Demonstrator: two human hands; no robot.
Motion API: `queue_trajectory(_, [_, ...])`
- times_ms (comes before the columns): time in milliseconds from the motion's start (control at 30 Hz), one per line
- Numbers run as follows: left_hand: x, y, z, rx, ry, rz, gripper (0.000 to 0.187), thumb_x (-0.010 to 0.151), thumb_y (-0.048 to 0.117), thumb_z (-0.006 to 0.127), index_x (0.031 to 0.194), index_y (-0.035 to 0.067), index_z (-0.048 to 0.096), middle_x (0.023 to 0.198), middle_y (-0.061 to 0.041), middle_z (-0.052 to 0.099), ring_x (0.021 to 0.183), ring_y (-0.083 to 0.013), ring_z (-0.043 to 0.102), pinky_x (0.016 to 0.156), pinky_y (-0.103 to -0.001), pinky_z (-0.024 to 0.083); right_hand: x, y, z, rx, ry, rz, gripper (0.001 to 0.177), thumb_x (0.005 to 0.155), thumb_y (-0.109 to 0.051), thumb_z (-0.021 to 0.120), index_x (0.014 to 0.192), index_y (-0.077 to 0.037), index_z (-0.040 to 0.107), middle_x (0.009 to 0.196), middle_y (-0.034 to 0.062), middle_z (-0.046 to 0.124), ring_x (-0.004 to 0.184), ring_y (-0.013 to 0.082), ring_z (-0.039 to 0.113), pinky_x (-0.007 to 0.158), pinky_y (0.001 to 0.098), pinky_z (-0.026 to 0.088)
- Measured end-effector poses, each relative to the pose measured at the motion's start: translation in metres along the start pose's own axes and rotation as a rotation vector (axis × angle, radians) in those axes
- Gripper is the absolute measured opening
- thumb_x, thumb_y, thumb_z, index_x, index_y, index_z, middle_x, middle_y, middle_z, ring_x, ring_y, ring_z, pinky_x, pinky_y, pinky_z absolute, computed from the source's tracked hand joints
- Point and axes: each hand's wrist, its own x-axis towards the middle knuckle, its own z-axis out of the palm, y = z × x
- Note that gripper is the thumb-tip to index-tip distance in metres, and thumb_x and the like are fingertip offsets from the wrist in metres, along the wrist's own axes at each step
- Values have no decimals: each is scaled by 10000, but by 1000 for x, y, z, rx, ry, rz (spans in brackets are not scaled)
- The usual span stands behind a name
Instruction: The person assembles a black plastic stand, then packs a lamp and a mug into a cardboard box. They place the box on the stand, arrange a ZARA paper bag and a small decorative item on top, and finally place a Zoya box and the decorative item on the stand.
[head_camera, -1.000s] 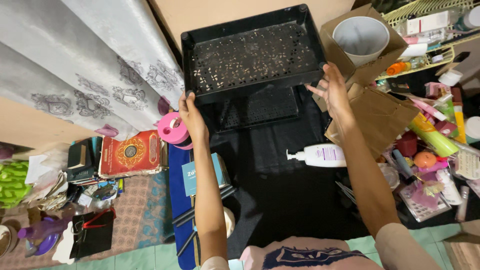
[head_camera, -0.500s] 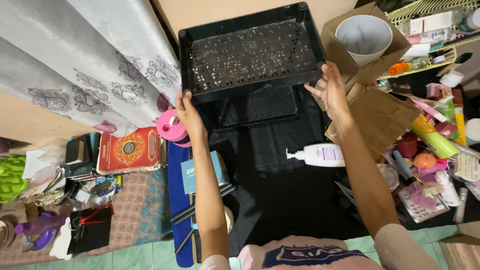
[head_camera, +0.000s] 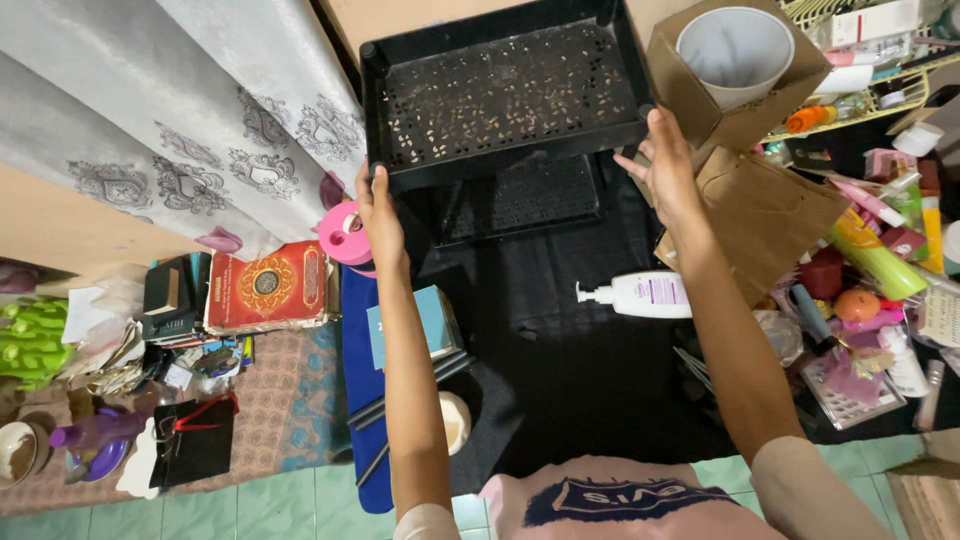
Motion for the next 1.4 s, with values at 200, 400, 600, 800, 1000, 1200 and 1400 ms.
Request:
queue_trajectory(200, [-12, 4, 3, 5, 0, -76, 616, 1046, 411, 525, 1532, 40, 452, 1440, -82, 559, 1219, -190, 484, 999, -310, 349, -7, -1, -1, -91, 4, -10, 614, 1096, -490, 441, 1569, -103, 378, 1561, 100, 477, 1406, 303, 524, 1079, 474, 548])
queue_trajectory(400, [-15, -1, -10, 200, 46, 156, 567, 1078, 317, 542, 1522, -16, 424, 1566, -159, 476, 1466, -264, 434, 1223, -359, 285, -18, -3, 2, -189, -17, -72, 582, 1103, -445, 452, 1566, -100, 381, 1568, 94, 466, 1424, 265, 504, 1078, 440, 534])
queue_trajectory(600, [-48, 10, -49, 58, 220, 268, 374, 1062, 184, 562, 1380, -12, 573, 1417, -130, 590, 1339, -231, 573, 1158, -358, 438, -48, 12, -2, -377, 205, -359, 437, 1136, -211, 570, 1537, -77, 461, 1519, 96, 492, 1410, 222, 490, 1153, 350, 443])
queue_trajectory(800, [-84, 0, -95, 86, 328, 198, 307, 1050, 110, 594, 1344, 29, 569, 1333, -96, 614, 1213, -187, 582, 1092, -338, 454, -76, 41, 8, -375, 289, -372, 369, 1099, -63, 621, 1451, -67, 513, 1464, 95, 503, 1368, 215, 495, 1130, 334, 446])
queue_trajectory(1000, [-78, -22, -77, 87, 184, 228, 384, 1054, 136, 613, 1409, 12, 532, 1368, -130, 587, 1286, -226, 572, 1149, -380, 450, -54, 31, 10, -208, 273, -332, 568, 1054, -246, 638, 1536, -85, 385, 1518, 100, 440, 1382, 239, 493, 1038, 375, 549])
queue_trajectory(1200, [-15, -15, -7, 137, 34, -11, 604, 1037, 380, 534, 1509, 26, 408, 1534, -135, 472, 1431, -245, 421, 1162, -354, 316, 8, 0, -6, 82, 58, 104, 537, 1019, -464, 606, 1404, -102, 506, 1376, 83, 590, 1239, 213, 626, 950, 413, 621])
queue_trajectory(1400, [-2, -13, 16, 25, -30, -19, 579, 993, 320, 578, 1442, -41, 520, 1454, -181, 573, 1390, -273, 479, 1192, -343, 294, 16, 0, -16, 33, 36, 110, 383, 1017, -410, 646, 1249, -107, 609, 1217, 44, 660, 1082, 188, 661, 935, 442, 602])
